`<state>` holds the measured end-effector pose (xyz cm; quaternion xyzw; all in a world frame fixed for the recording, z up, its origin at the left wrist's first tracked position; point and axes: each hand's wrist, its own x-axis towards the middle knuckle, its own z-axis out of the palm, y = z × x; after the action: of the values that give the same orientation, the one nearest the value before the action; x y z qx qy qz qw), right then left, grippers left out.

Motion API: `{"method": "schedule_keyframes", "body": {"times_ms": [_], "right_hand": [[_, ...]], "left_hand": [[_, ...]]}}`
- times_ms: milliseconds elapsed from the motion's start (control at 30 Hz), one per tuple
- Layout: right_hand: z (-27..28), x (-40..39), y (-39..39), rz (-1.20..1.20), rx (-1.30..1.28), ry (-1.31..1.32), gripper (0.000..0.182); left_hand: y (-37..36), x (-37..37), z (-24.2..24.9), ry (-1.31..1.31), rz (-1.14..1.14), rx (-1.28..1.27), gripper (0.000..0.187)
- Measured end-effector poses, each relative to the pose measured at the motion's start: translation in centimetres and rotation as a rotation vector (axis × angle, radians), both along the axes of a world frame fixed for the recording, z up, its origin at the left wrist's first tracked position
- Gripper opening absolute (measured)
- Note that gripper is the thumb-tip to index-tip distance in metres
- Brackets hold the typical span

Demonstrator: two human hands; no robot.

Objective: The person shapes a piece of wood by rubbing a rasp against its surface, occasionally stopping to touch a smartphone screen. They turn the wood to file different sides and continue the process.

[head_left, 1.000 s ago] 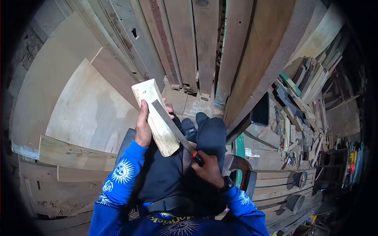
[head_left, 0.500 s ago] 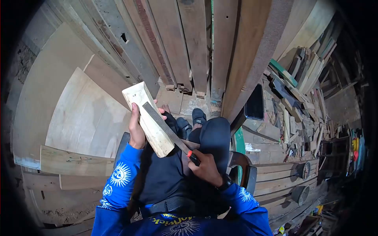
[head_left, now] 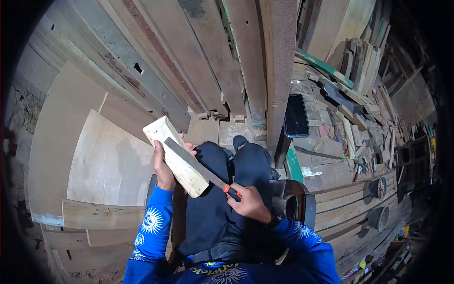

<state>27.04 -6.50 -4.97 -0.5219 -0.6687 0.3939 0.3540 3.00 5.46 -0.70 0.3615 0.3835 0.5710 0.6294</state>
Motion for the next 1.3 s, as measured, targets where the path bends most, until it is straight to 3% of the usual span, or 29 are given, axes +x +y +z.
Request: {"method": "schedule_keyframes", "body": {"times_ms": [433,1033,1300], "right_hand": [[-1.0,-0.4,-0.1,-0.052,0.102,0.000,0.023],[-0.8,-0.2,0.0,-0.004,0.013,0.073,0.024],[-1.6,-0.3,-0.3,-0.005,0.172,0.023,0.017]], "left_hand": [[0.0,0.4,0.7,0.054,0.027,0.000,0.092],[0.1,0.4,0.4,0.032,0.054,0.011,0.085],[0.3,-0.2,-0.3,-0.018,0.010,0.029,0.081]]}}
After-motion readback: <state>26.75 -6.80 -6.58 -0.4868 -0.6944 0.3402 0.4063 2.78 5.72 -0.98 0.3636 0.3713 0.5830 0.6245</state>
